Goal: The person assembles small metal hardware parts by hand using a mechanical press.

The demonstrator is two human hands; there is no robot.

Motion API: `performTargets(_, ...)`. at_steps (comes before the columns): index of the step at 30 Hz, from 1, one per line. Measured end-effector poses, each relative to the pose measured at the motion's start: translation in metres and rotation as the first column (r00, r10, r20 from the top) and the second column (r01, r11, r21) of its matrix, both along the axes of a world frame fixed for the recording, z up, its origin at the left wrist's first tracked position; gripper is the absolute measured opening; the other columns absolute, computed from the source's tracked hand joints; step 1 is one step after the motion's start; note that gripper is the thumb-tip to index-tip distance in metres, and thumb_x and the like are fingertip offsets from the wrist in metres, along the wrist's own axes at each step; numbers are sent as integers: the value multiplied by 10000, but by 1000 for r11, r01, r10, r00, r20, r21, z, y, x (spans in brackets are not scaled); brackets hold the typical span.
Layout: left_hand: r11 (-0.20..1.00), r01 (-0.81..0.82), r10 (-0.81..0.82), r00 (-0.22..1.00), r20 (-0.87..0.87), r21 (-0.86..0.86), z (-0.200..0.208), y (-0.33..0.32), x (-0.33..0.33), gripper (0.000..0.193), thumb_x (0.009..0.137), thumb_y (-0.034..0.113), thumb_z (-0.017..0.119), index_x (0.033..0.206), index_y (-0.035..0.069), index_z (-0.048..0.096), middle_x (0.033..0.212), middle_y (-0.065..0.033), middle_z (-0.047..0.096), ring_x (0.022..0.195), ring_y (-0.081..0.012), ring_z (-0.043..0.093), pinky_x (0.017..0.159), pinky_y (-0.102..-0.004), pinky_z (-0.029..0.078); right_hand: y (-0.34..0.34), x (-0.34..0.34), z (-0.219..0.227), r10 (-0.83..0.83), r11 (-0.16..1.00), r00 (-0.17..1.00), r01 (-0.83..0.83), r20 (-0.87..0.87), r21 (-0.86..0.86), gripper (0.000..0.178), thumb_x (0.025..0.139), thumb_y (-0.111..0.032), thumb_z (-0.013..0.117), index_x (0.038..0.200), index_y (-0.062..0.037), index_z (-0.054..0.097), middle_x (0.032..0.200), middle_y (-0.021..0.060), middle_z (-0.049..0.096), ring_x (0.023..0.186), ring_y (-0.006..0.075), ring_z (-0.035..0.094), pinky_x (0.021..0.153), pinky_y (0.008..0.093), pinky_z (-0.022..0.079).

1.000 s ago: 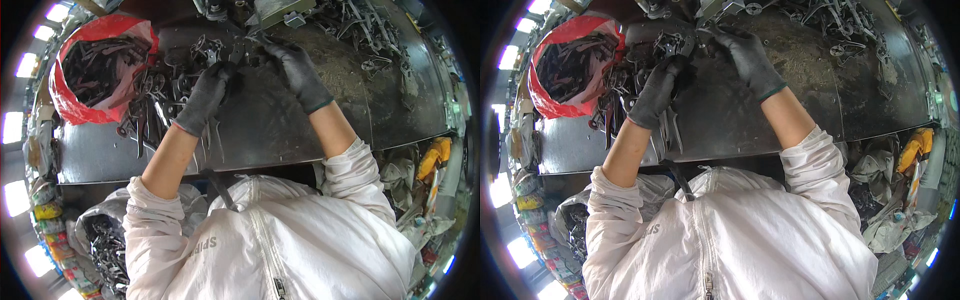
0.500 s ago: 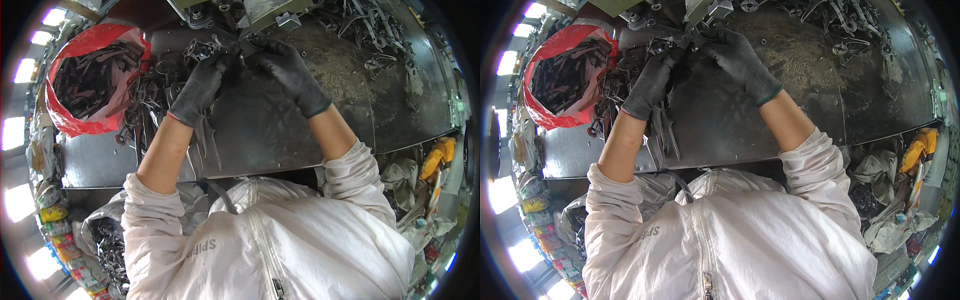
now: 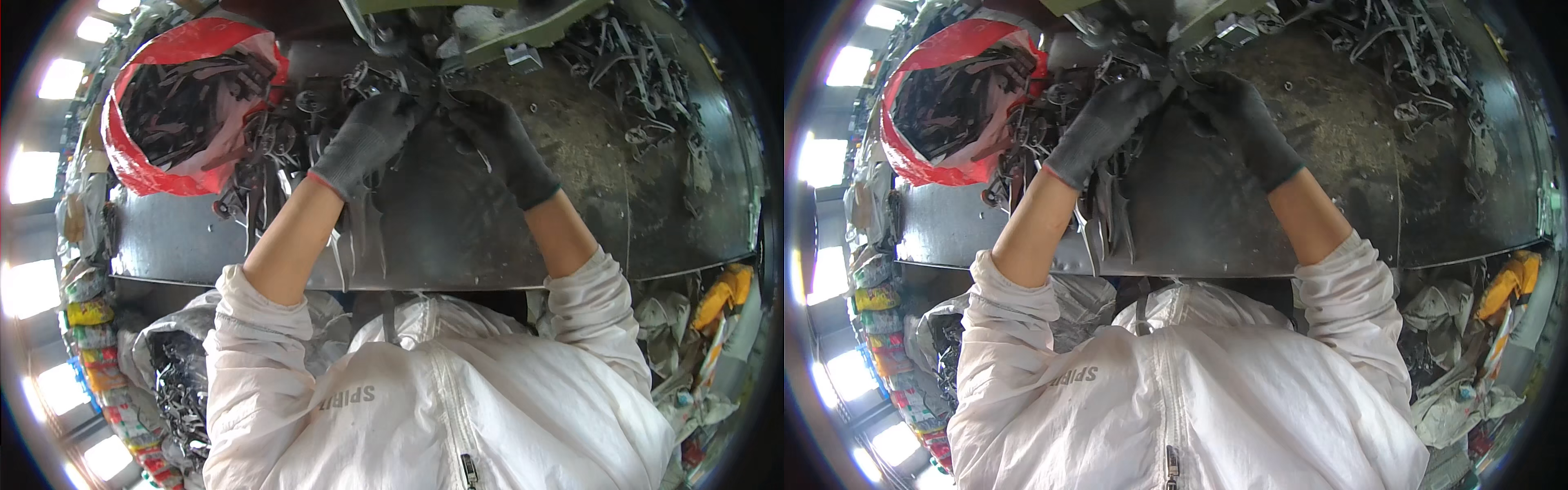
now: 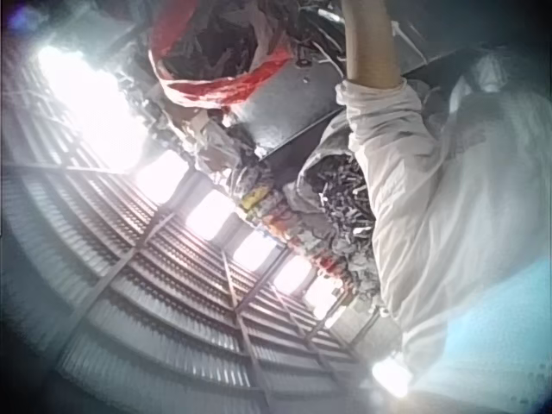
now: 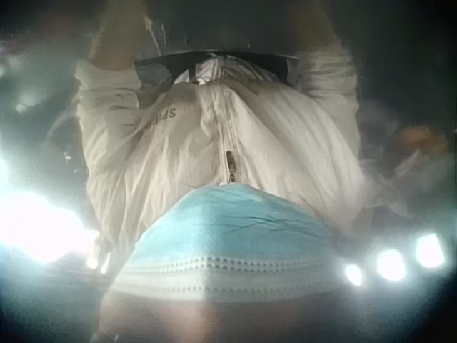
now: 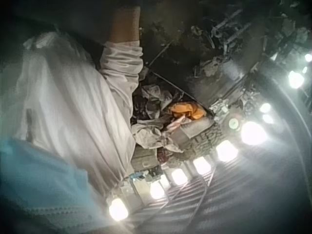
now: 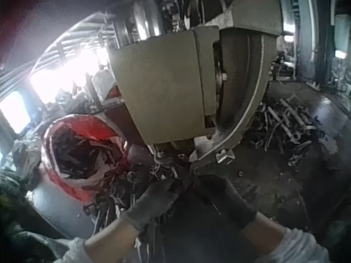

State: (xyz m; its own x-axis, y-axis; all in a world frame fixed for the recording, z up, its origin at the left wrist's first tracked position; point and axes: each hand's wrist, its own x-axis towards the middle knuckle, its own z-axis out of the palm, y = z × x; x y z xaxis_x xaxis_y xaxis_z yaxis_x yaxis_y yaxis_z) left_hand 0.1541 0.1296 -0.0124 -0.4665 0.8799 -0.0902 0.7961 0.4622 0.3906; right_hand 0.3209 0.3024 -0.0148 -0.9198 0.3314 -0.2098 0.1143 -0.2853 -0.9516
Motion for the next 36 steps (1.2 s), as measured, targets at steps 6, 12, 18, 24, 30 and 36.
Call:
performTargets(6, 994, 105, -67, 835, -547, 38, 71, -52, -92, 283, 979, 116, 535, 1222, 63, 669, 1131, -158, 674, 994, -312, 706, 876, -390, 574, 3, 4, 8, -60, 998, 992, 60, 110, 0, 292, 1025, -140, 602, 1278, 7, 608, 1054, 65, 689, 731, 102, 653, 670, 236, 583)
performTargets(12, 951, -308, 224, 703, -675, -5, 38, -163, -274, 316, 954, 207, 569, 1239, 84, 629, 1010, -188, 713, 971, -378, 704, 869, -474, 566, -23, -11, 38, 4, 998, 1000, -5, 11, 68, 307, 1024, -179, 627, 1268, 7, 616, 1002, 51, 691, 700, 75, 619, 623, 231, 542)
performTargets(18, 968, -164, -5, 739, -674, -187, 22, -71, -249, 350, 985, 228, 504, 1309, 181, 628, 1159, -195, 676, 1158, -382, 634, 979, -452, 521, -10, 19, 49, -102, 994, 983, 94, 154, 55, 351, 1024, -223, 645, 1281, 15, 616, 941, 47, 675, 670, 67, 592, 613, 233, 531)
performTargets(24, 972, -224, 216, 971, -99, -75, 47, -99, -237, 347, 993, 170, 510, 1321, 121, 610, 1274, -178, 621, 1198, -361, 607, 998, -439, 505, -19, 7, 28, -62, 998, 971, 65, 231, -4, 343, 1028, -144, 619, 1324, 26, 591, 974, 41, 683, 688, 71, 599, 650, 222, 529)
performTargets(30, 975, 199, -57, 642, -765, 95, 87, -111, -129, 411, 1002, 118, 608, 1405, 58, 560, 1230, -175, 642, 1215, -353, 617, 995, -443, 509, -18, 20, 1, -176, 984, 984, 177, 40, -8, 321, 1000, -129, 639, 1293, -2, 608, 950, 55, 681, 699, 105, 631, 574, 267, 529)
performTargets(36, 859, 301, -241, 951, -192, 415, 94, -26, 65, 366, 886, 40, 680, 1251, 60, 659, 1071, -152, 694, 928, -328, 692, 855, -433, 542, -44, 13, -18, -275, 961, 935, 263, -223, -84, 393, 961, -112, 668, 1336, -14, 603, 1114, 123, 692, 920, 214, 672, 780, 383, 562)
